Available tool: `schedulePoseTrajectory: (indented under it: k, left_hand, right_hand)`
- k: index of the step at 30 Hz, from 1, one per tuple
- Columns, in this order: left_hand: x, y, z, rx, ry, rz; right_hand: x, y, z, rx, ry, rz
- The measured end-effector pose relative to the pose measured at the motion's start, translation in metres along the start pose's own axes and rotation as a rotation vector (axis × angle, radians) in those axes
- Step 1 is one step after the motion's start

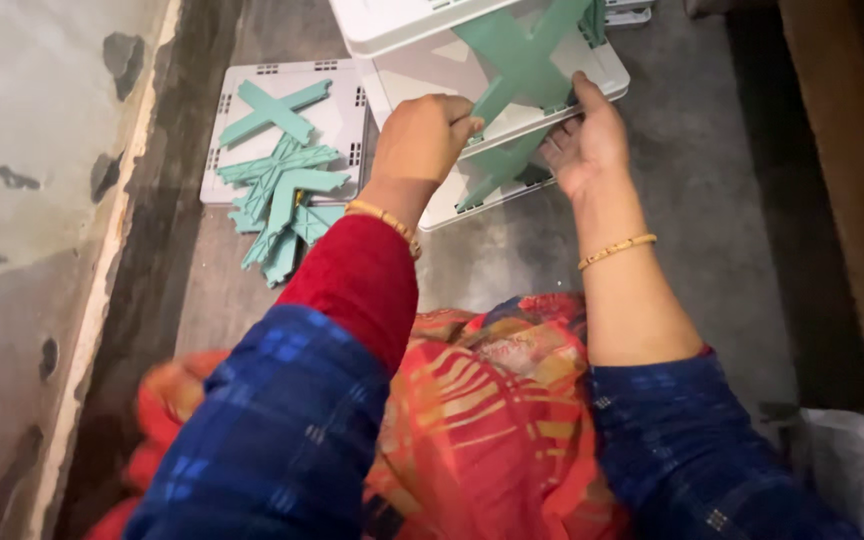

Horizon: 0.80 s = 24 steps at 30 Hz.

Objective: The person assembles a stackable plastic storage unit by inserting green cross-shaped supports into white square trays. They connect multiple trays together to form a vertical stack.

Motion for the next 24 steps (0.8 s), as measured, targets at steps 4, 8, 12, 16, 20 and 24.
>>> schedulePoseTrajectory:
  k: [4,8,12,16,20,24]
  left_hand:
    - [-0.004,0.001,0.003,0.048,0.028,-0.068]
    - [-0.008,0.010,0.005,0.202,0.046,-0.111]
    - [0.001,0.026,0.026,0.297,0.229,-0.133]
    - [0.008,0.033,0.043,0.343,0.362,-0.168]
    - [0.016,0.036,0.049,0.364,0.422,-0.140]
    - [0.019,0.042,0.048,0.444,0.419,-0.222]
  right_hand:
    - [0.000,0.001,-0.005,-0.044,-0.006,-0.010]
    - [0.003,-0.002,-0.006,-0.072,-0.011,0.007]
    - [0.003,0.000,-0.010,-0.114,-0.030,-0.069]
    - [0.013,0.001,-0.021,-0.158,0.045,-0.141]
    - [0.023,0.003,-0.023,-0.182,0.150,-0.189]
    - [0.016,0.003,-0.019,-0.179,0.177,-0.249]
Point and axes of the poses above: each hand's wrist, its own z-axis towards the middle knuckle, its own x-axis out of the palm, y = z × x, the point moved 6 cm from there along z, towards the middle knuckle, and after that the axes turned 2 degrees about -y, right-handed, at the moved point
